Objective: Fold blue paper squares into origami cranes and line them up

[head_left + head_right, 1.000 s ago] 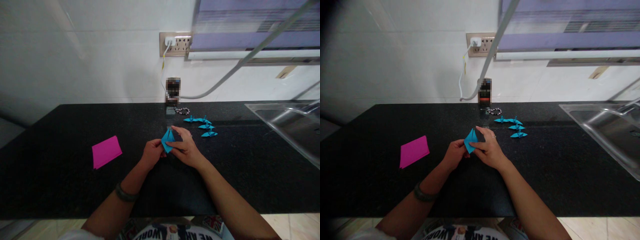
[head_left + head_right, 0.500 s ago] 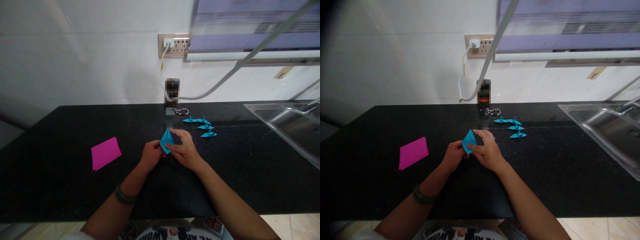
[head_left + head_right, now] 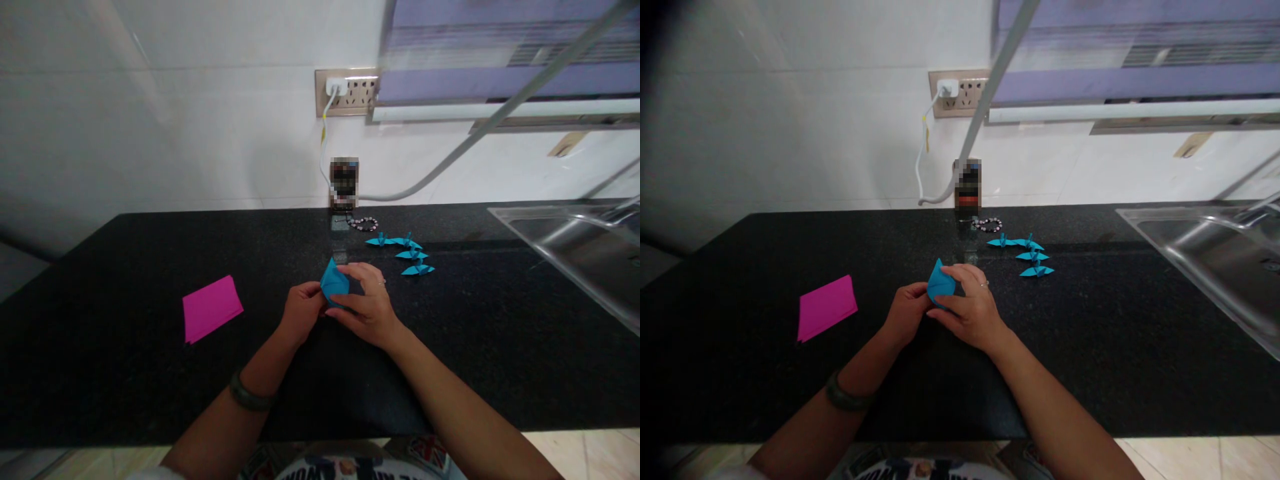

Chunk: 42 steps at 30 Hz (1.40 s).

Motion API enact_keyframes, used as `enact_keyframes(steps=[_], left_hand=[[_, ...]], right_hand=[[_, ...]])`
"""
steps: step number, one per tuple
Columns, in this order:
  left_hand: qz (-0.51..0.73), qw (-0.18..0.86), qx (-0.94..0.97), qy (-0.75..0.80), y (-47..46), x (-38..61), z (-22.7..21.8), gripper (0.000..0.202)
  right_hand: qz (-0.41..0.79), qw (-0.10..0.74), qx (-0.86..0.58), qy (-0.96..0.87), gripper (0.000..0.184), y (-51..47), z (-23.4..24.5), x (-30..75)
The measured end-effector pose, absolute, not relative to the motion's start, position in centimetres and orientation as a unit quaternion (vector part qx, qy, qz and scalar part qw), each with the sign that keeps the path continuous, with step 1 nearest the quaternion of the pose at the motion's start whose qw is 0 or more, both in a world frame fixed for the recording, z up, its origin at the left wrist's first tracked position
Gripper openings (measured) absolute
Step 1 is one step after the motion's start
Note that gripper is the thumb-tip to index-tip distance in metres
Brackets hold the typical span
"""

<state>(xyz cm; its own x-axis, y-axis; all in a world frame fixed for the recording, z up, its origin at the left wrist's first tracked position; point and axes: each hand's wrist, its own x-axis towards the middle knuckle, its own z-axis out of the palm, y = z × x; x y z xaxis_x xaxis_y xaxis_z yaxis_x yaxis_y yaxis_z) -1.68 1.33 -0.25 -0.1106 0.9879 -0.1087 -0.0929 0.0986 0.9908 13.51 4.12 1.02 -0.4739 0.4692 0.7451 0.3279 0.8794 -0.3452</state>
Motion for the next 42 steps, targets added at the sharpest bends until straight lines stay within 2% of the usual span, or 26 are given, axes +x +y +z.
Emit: enact_keyframes(steps=[3, 8, 11, 14, 16, 19, 24, 27, 31, 34, 38, 42], left_hand=[[0.53, 0.506, 0.428, 0.529, 1.4, -1.8, -0.4, 0.016], [0.5, 0.46, 0.49, 0.546, 1.3, -1.8, -0.2, 0.022], [0.482, 0.435, 0.517, 0.558, 1.2, -1.6, 0.0, 0.02], [0.468, 0.401, 0.543, 0.57, 1.2, -1.6, -0.1, 0.02], [0.467, 0.368, 0.563, 0.574, 1.2, -1.7, -0.1, 0.019], [0.474, 0.335, 0.577, 0.575, 1.1, -1.7, -0.2, 0.017], [0.484, 0.427, 0.515, 0.564, 1.1, -1.7, -0.4, 0.018], [0.477, 0.437, 0.514, 0.563, 1.3, -1.7, -0.8, 0.018], [0.488, 0.451, 0.501, 0.554, 1.4, -1.7, -0.7, 0.023], [0.51, 0.504, 0.444, 0.537, 1.3, -1.7, -0.4, 0.03], [0.518, 0.574, 0.387, 0.503, 1.3, -1.6, -0.4, 0.031], [0.536, 0.615, 0.345, 0.465, 1.4, -1.5, -0.6, 0.027]], right_hand=[[0.165, 0.473, -0.27, -0.822, 0.009, 3.6, 0.8, 13.1], [0.352, 0.523, -0.402, -0.664, 0.012, 3.8, -0.6, 12.1], [0.512, 0.505, -0.407, -0.563, 0.033, 4.2, -1.1, 11.7], [0.608, 0.44, -0.393, -0.531, 0.024, 4.2, -0.9, 11.6], [0.621, 0.419, -0.397, -0.53, 0.018, 4.1, -0.6, 11.6], [0.62, 0.43, -0.393, -0.525, 0.018, 4.0, -0.3, 11.6], [0.633, 0.401, -0.375, -0.546, 0.026, 4.1, -0.3, 11.7], [0.621, 0.389, -0.39, -0.557, 0.021, 4.2, -0.4, 11.7], [0.605, 0.399, -0.413, -0.552, 0.019, 4.4, -0.5, 12.0], [0.601, 0.415, -0.431, -0.529, 0.023, 4.5, -0.5, 12.1], [0.605, 0.419, -0.434, -0.52, 0.023, 4.6, -0.4, 12.2], [0.523, 0.428, -0.436, -0.595, 0.019, 4.8, -0.6, 12.3]])
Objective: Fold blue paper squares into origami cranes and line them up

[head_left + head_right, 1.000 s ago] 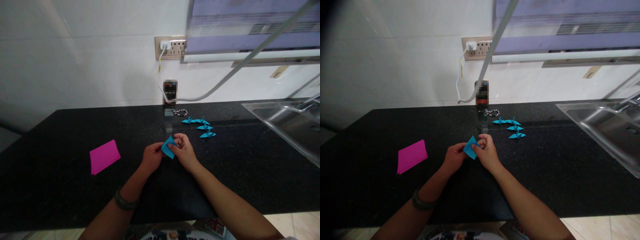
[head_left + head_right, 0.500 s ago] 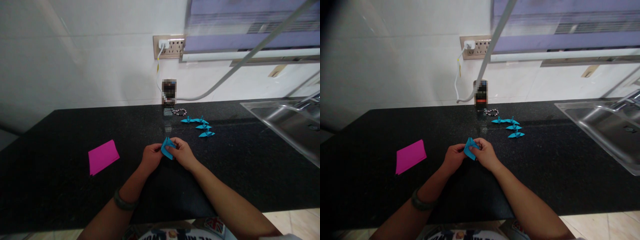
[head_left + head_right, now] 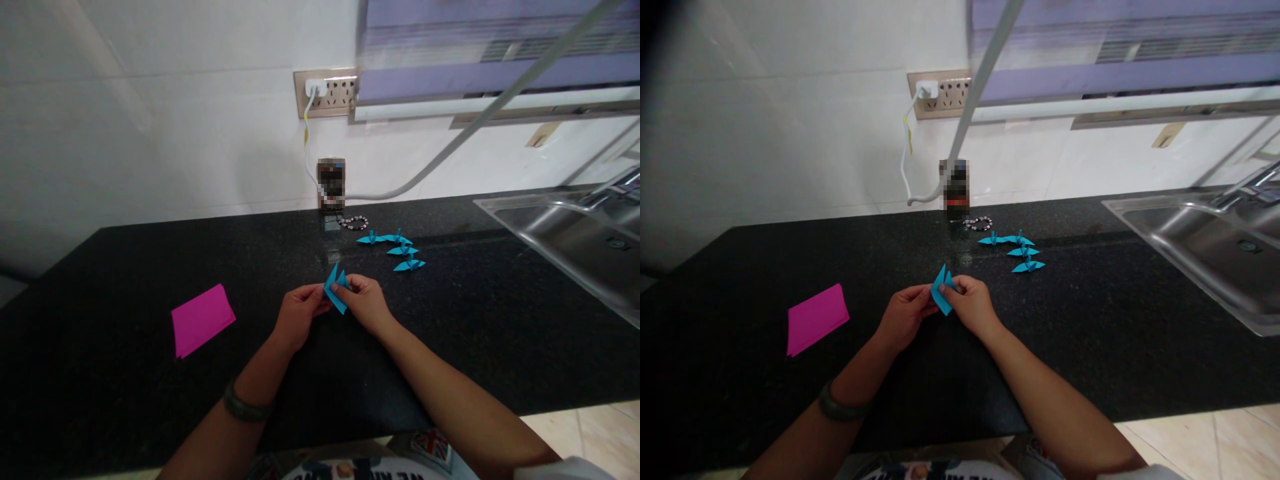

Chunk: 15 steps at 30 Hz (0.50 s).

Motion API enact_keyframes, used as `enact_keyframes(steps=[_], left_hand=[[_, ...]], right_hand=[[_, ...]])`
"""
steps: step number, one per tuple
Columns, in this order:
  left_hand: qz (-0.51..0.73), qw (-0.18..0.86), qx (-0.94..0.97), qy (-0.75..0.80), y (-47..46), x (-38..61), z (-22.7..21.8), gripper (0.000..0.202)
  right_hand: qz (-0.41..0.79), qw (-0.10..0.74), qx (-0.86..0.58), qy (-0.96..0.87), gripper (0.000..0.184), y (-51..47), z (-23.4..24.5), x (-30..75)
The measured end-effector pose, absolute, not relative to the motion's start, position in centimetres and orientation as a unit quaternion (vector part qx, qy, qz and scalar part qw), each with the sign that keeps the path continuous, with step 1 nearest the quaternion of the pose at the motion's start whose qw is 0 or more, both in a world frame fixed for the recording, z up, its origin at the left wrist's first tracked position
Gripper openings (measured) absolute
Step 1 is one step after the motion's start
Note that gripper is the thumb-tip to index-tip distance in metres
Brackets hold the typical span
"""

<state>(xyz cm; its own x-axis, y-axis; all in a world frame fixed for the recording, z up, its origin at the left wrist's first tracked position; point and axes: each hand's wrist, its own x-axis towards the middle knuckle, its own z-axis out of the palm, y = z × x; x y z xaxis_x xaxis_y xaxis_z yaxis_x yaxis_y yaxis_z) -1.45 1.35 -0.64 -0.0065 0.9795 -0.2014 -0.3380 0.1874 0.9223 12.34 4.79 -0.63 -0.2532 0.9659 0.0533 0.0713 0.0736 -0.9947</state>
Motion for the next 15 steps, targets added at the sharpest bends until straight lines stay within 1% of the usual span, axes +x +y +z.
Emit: enact_keyframes(steps=[3, 5, 8, 15], left_hand=[[0.54, 0.627, 0.335, 0.451, 1.4, -1.39, -0.66, 0.028], [0.536, 0.63, 0.333, 0.453, 1.4, -1.39, -0.62, 0.029], [0.532, 0.642, 0.321, 0.451, 1.37, -1.41, -0.53, 0.029], [0.533, 0.668, 0.301, 0.424, 1.3, -1.23, -0.21, 0.025]], right_hand=[[0.391, 0.451, -0.451, -0.663, 0.015, 5.0, -0.83, 12.58], [0.347, 0.454, -0.45, -0.686, 0.013, 5.07, -0.92, 12.69], [0.364, 0.442, -0.453, -0.683, 0.009, 5.03, -1.07, 12.7], [0.409, 0.426, -0.467, -0.658, 0.01, 4.87, -1.12, 12.48]])
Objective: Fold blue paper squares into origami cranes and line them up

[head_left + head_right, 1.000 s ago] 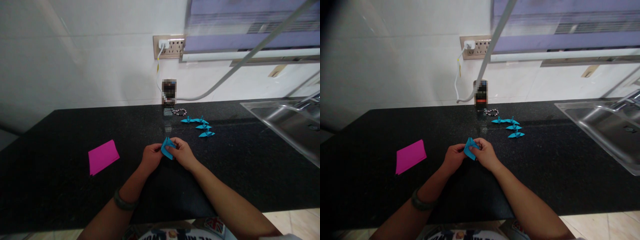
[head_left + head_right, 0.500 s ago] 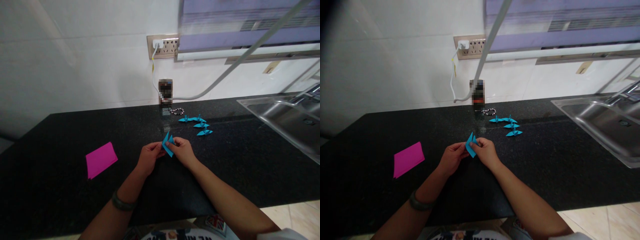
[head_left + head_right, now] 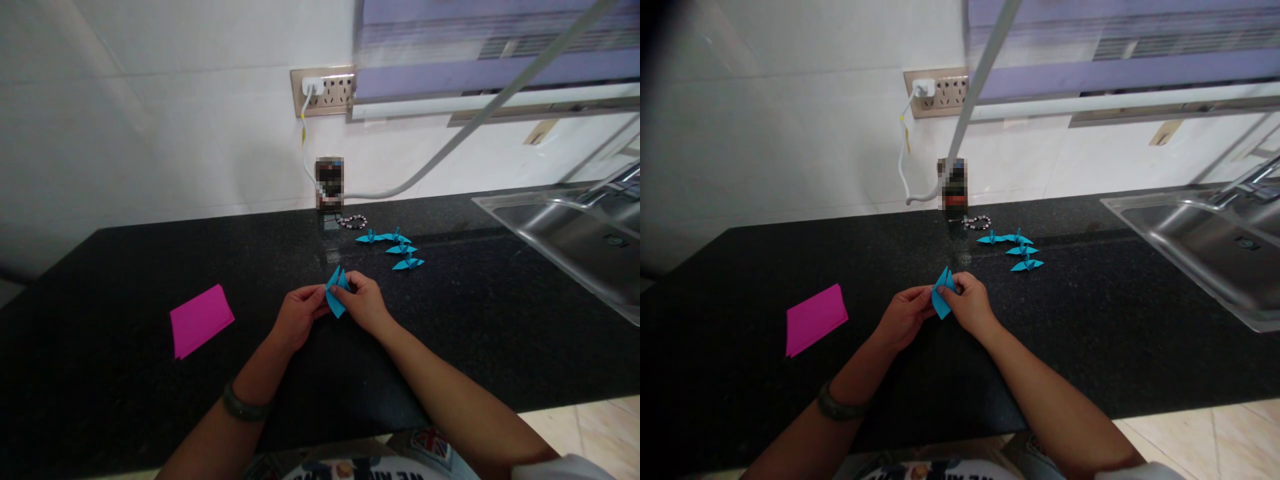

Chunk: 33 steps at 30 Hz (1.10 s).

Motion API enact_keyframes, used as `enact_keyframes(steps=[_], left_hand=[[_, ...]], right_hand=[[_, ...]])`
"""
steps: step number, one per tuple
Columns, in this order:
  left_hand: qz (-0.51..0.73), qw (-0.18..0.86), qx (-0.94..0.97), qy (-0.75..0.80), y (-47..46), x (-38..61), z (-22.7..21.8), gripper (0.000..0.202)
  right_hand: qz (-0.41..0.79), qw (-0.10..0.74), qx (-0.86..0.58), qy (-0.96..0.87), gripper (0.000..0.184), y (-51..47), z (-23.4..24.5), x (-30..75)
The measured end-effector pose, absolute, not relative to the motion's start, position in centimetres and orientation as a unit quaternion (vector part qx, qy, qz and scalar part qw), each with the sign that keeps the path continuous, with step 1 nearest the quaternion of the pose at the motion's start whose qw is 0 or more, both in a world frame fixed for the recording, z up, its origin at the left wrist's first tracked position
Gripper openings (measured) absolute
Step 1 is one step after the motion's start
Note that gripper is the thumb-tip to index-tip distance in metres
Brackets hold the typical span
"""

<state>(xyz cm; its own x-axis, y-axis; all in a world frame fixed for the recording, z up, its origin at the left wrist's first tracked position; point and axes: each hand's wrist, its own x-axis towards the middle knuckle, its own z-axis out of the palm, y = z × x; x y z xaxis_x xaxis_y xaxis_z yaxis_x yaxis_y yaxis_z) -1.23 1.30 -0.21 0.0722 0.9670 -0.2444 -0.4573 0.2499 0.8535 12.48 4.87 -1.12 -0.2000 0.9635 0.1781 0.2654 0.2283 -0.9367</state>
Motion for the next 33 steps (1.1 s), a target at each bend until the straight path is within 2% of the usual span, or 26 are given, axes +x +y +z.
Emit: enact_keyframes(steps=[16, 27, 33], left_hand=[[0.52, 0.605, 0.358, 0.486, 1.2, -0.9, -0.9, 0.03], [0.525, 0.6, 0.355, 0.489, 1.3, -1.3, -0.7, 0.028], [0.513, 0.588, 0.367, 0.507, 1.3, -1.2, -0.6, 0.028]], right_hand=[[0.448, 0.439, -0.455, -0.632, 0.011, 4.7, -0.8, 12.4], [0.606, 0.436, -0.401, -0.53, 0.015, 4.5, -0.1, 12.3], [0.547, 0.431, -0.416, -0.585, 0.016, 4.7, -0.3, 12.4]])
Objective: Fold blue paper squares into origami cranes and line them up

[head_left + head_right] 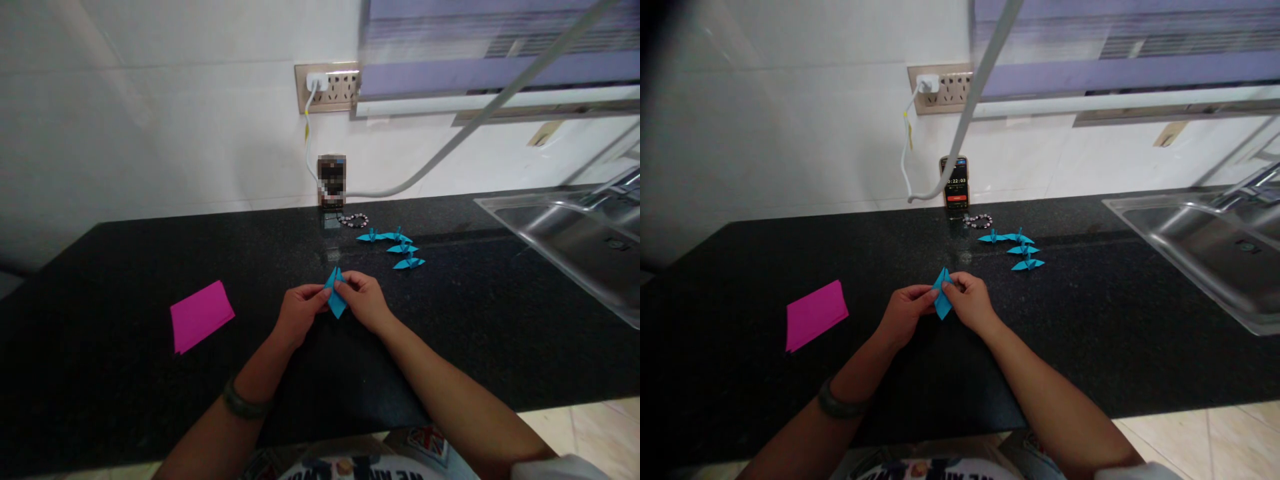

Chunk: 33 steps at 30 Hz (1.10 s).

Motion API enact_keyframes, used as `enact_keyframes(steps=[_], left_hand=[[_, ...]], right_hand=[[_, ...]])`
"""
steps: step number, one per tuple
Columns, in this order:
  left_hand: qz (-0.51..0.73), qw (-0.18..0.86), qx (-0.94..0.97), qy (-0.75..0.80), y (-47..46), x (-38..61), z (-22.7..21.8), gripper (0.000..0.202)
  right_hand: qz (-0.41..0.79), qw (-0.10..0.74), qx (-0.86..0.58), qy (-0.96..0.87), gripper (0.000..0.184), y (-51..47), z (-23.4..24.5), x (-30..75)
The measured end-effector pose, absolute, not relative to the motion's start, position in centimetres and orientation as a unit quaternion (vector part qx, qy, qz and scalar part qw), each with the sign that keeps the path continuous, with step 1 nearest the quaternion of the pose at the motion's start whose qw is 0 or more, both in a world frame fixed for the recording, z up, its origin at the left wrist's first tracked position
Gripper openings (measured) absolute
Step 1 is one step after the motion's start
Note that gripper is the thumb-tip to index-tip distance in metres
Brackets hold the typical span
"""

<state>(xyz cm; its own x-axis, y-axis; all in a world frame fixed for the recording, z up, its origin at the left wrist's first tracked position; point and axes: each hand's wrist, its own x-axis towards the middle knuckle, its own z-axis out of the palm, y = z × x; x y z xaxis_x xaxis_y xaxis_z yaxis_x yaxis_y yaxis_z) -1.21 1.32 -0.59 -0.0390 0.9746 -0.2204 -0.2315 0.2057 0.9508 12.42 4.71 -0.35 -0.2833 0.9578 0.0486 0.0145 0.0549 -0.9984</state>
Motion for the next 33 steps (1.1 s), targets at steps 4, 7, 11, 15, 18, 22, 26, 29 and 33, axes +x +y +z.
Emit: enact_keyframes(steps=[4, 7, 11, 15, 18, 22, 26, 29, 33], left_hand=[[0.502, 0.567, 0.39, 0.524, 1.3, -1.3, -0.5, 0.029], [0.489, 0.559, 0.406, 0.533, 1.3, -1.4, -0.5, 0.029], [0.46, 0.561, 0.43, 0.538, 1.3, -1.7, -0.3, 0.027], [0.442, 0.568, 0.436, 0.54, 1.3, -1.9, 0.1, 0.025], [0.433, 0.567, 0.444, 0.542, 1.3, -2.0, 0.4, 0.023], [0.456, 0.558, 0.434, 0.541, 1.5, -2.1, 0.4, 0.031], [0.524, 0.558, 0.389, 0.513, 1.7, -2.3, -0.1, 0.044], [0.544, 0.555, 0.406, 0.48, 1.6, -2.4, -0.4, 0.052], [0.543, 0.541, 0.466, 0.443, 1.3, -2.0, -0.4, 0.072]], right_hand=[[0.55, 0.424, -0.411, -0.591, 0.015, 4.9, -0.9, 12.4], [0.558, 0.439, -0.395, -0.583, 0.016, 5.0, -1.0, 12.4], [0.558, 0.446, -0.384, -0.585, 0.018, 5.1, -0.8, 12.5], [0.567, 0.445, -0.382, -0.579, 0.01, 5.1, -0.8, 12.6], [0.55, 0.45, -0.379, -0.592, 0.022, 5.1, -0.7, 12.7], [0.525, 0.441, -0.407, -0.603, 0.015, 5.2, -0.6, 12.9], [0.566, 0.488, -0.44, -0.498, 0.015, 5.1, -0.8, 12.5], [0.579, 0.518, -0.451, -0.44, 0.016, 4.8, -0.9, 12.0], [0.558, 0.53, -0.47, -0.432, 0.015, 4.4, -1.0, 11.5]])
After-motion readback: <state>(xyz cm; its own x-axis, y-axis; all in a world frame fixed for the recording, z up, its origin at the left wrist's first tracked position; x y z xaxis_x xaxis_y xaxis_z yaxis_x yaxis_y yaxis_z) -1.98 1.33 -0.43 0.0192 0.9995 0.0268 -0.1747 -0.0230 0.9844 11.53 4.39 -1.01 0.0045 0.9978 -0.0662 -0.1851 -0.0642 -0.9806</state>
